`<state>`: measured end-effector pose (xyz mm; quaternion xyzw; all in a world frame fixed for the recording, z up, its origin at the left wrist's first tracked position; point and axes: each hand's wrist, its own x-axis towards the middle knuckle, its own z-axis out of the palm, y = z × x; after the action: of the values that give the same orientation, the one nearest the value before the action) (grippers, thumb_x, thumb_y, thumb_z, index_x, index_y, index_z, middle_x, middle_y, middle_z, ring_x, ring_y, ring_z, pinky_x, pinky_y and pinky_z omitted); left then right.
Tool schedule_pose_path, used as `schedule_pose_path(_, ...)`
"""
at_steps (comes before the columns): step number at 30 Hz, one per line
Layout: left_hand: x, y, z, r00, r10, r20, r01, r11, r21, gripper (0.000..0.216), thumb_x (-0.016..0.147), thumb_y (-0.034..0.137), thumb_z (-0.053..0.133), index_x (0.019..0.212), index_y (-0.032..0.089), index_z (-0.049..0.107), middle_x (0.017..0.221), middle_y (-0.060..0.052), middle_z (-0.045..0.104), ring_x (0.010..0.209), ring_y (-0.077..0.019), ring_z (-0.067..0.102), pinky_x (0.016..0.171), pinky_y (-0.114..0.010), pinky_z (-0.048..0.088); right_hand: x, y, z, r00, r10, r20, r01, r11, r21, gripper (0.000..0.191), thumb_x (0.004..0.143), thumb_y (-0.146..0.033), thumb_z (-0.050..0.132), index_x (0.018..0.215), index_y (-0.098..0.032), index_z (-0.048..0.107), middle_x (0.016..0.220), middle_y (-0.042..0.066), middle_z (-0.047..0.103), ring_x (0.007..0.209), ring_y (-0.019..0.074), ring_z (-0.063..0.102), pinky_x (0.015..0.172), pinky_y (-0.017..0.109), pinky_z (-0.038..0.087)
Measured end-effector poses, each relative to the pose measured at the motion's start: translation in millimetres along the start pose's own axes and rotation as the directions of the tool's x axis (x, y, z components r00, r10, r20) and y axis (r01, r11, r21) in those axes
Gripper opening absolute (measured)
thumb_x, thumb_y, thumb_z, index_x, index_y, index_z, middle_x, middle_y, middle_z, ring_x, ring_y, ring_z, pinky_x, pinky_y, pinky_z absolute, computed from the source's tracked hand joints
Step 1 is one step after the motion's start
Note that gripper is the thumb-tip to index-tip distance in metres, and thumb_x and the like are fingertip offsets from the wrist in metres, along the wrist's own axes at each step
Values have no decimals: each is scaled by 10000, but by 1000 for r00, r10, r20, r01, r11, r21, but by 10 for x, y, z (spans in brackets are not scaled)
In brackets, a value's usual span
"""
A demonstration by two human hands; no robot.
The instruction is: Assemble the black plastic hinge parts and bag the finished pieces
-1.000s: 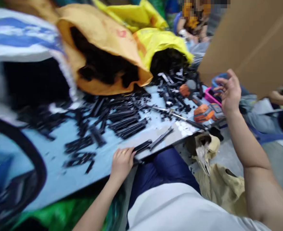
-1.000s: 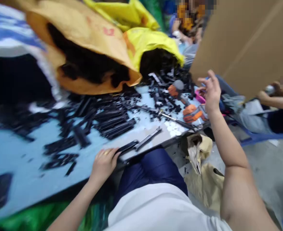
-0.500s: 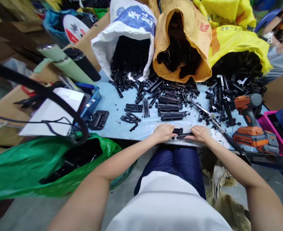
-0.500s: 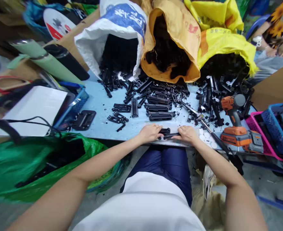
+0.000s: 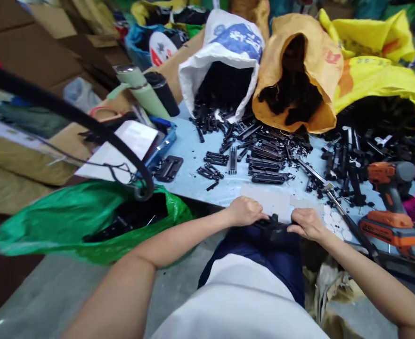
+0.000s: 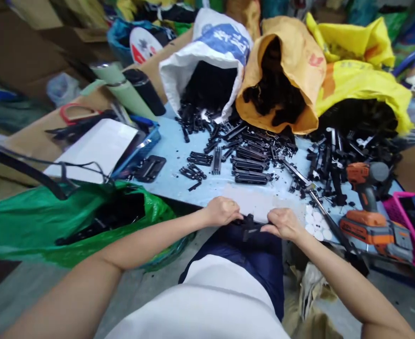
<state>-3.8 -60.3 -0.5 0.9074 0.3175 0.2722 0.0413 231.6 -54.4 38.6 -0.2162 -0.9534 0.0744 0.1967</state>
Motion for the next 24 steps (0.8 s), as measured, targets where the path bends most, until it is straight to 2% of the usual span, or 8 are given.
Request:
schedule_pose_path(3, -58, 284, -212, 986, 19, -163, -69, 948, -310, 590, 950, 396, 125, 570, 154, 507, 473, -24, 536, 433, -97, 484, 459, -207, 366, 47, -262, -54, 994, 3, -109, 35, 939, 343, 538, 918, -529, 201, 562, -192, 422, 453, -13, 402, 431, 107, 390, 446, 241, 262)
schedule_pose_path(8, 59, 863, -312, 923, -142, -358, -147, 729, -668, 548, 951, 396, 126, 606, 161, 481, 475, -5, 512, 435, -84, 458, 470, -197, 380, 72, -726, 58, 928, 177, -327, 142, 645, 751, 464, 922, -502, 230, 632, -209, 444, 484, -18, 414, 430, 114, 400, 444, 247, 320)
schedule_pose_path(10, 104, 999, -231, 870, -198, -451, -191, 708, -680, 553, 945, 424, 120, 659, 162, 514, 511, -11, 537, 474, -89, 486, 500, -200, 404, 80, -841, 262, 831, 357, -427, 114, 641, 759, 481, 871, -602, 227, 733, -221, 487, 612, 14, 499, 531, 139, 487, 515, 273, 407)
schedule_pose_path(13, 97, 1040, -25, 847, -144, -511, -202, 802, -562, 591, 921, 498, 106, 895, 150, 583, 726, -77, 631, 710, -143, 591, 638, -249, 478, 104, -844, 625, 578, 626, -523, -83, 683, 726, 617, 791, -716, 109, 974, -263, 487, 1013, 82, 533, 912, 217, 554, 754, 399, 469)
schedule_pose_path(15, 67, 948, 143, 858, -31, -512, -209, 891, -403, 653, 884, 585, 116, 1058, 141, 563, 846, -109, 644, 863, -190, 597, 723, -301, 497, 102, -689, 784, 510, 669, -541, -167, 694, 700, 615, 810, -676, 46, 1070, -289, 448, 1179, 80, 464, 1077, 232, 496, 860, 451, 436)
schedule_pose_path(19, 68, 477, 442, 923, 124, -365, -134, 991, 0, 688, 802, 684, 289, 1161, 155, 543, 796, -92, 646, 772, -203, 615, 694, -324, 508, 36, -18, 736, 689, 582, -432, -401, 803, 441, 421, 848, -556, 321, 1071, -247, 499, 1235, 101, 459, 1163, 261, 435, 960, 491, 355)
schedule_pose_path(21, 103, 191, 537, 977, 106, -184, -85, 989, 120, 639, 802, 650, 363, 1143, 147, 561, 817, -105, 657, 758, -206, 628, 689, -322, 511, 62, 381, 619, 738, 578, -349, -533, 816, 226, 384, 851, -503, 384, 1035, -210, 549, 1252, 129, 463, 1185, 278, 410, 988, 495, 318)
schedule_pose_path(24, 155, -111, 614, 999, -42, 20, 37, 973, 227, 487, 853, 480, 444, 1163, 119, 545, 1074, -172, 620, 1032, -261, 578, 879, -393, 457, 278, 834, 540, 829, 537, -153, -546, 837, -24, 453, 839, -504, 437, 1146, -189, 544, 1364, 129, 377, 1276, 285, 304, 1030, 473, 277)
